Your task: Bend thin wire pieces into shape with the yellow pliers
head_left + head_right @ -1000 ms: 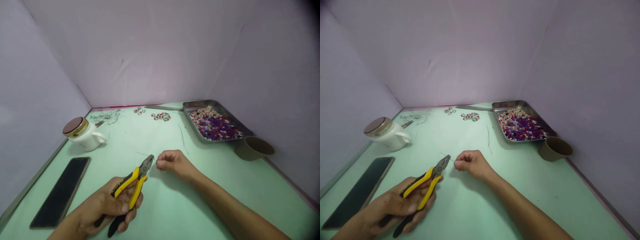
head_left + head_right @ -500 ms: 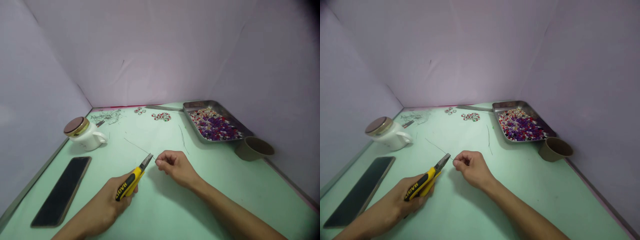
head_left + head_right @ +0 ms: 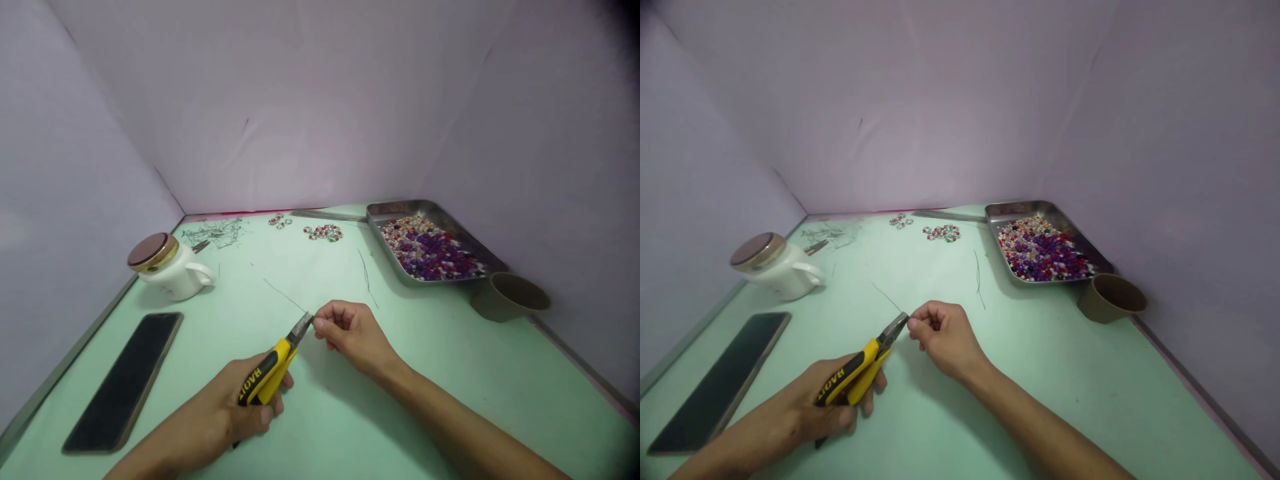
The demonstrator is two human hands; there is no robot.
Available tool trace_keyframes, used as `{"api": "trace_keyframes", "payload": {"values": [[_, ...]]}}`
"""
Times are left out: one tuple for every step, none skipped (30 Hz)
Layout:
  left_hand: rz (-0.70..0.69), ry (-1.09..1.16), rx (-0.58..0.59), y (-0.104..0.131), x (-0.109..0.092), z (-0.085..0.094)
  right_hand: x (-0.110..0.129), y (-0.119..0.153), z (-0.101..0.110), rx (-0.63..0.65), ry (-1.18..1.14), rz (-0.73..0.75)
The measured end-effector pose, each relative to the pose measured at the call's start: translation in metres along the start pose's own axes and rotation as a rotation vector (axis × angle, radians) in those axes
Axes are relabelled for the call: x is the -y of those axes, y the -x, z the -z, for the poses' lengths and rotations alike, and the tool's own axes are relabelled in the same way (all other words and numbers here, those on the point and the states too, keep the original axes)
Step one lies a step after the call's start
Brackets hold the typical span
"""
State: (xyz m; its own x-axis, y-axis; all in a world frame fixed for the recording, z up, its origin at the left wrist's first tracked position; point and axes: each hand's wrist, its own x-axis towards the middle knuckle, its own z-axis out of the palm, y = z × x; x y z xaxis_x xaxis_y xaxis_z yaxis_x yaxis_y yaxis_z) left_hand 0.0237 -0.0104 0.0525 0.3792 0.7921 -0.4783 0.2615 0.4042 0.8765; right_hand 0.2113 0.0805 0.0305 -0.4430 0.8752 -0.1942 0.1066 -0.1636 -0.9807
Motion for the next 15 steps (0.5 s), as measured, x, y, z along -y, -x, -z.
{"api": "trace_keyframes", "payload": {"values": [[0.000, -0.002, -0.004, 0.000, 0.002, 0.000, 0.000, 0.000, -0.001, -0.009, -0.003, 0.003], [-0.002, -0.001, -0.007, 0.001, 0.003, 0.001, -0.001, 0.000, -0.001, -0.016, -0.008, 0.005], [-0.002, 0.006, -0.006, 0.001, 0.005, 0.001, -0.001, 0.001, -0.001, -0.022, -0.015, 0.006], [-0.002, 0.020, -0.006, 0.001, 0.005, 0.001, 0.000, 0.001, -0.002, -0.029, -0.024, 0.006], [-0.005, 0.041, -0.004, 0.000, 0.005, 0.001, 0.000, 0.001, -0.001, -0.039, -0.033, 0.007], [-0.004, 0.064, -0.009, 0.000, 0.005, 0.001, 0.001, 0.001, -0.001, -0.052, -0.040, 0.009], [0.008, 0.086, -0.024, 0.000, 0.004, 0.002, 0.001, 0.001, 0.000, -0.072, -0.048, 0.016], [0.023, 0.103, -0.046, -0.001, 0.002, 0.002, 0.001, 0.000, 0.001, -0.093, -0.061, 0.025], [0.039, 0.118, -0.072, -0.001, 0.000, 0.003, 0.001, 0.000, 0.002, -0.112, -0.079, 0.032], [0.052, 0.130, -0.101, -0.001, -0.002, 0.003, 0.001, -0.001, 0.004, -0.125, -0.103, 0.036], [0.066, 0.142, -0.127, -0.001, -0.004, 0.003, 0.001, -0.002, 0.005, -0.131, -0.128, 0.034], [0.074, 0.151, -0.143, -0.001, -0.006, 0.003, 0.001, -0.002, 0.005, -0.130, -0.150, 0.024], [0.075, 0.154, -0.148, -0.001, -0.007, 0.002, 0.000, -0.003, 0.005, -0.124, -0.168, 0.011], [0.073, 0.150, -0.143, 0.000, -0.009, 0.002, -0.001, -0.003, 0.005, -0.114, -0.180, 0.000], [0.071, 0.143, -0.132, 0.000, -0.010, 0.001, -0.001, -0.003, 0.005, -0.101, -0.187, -0.005]]}}
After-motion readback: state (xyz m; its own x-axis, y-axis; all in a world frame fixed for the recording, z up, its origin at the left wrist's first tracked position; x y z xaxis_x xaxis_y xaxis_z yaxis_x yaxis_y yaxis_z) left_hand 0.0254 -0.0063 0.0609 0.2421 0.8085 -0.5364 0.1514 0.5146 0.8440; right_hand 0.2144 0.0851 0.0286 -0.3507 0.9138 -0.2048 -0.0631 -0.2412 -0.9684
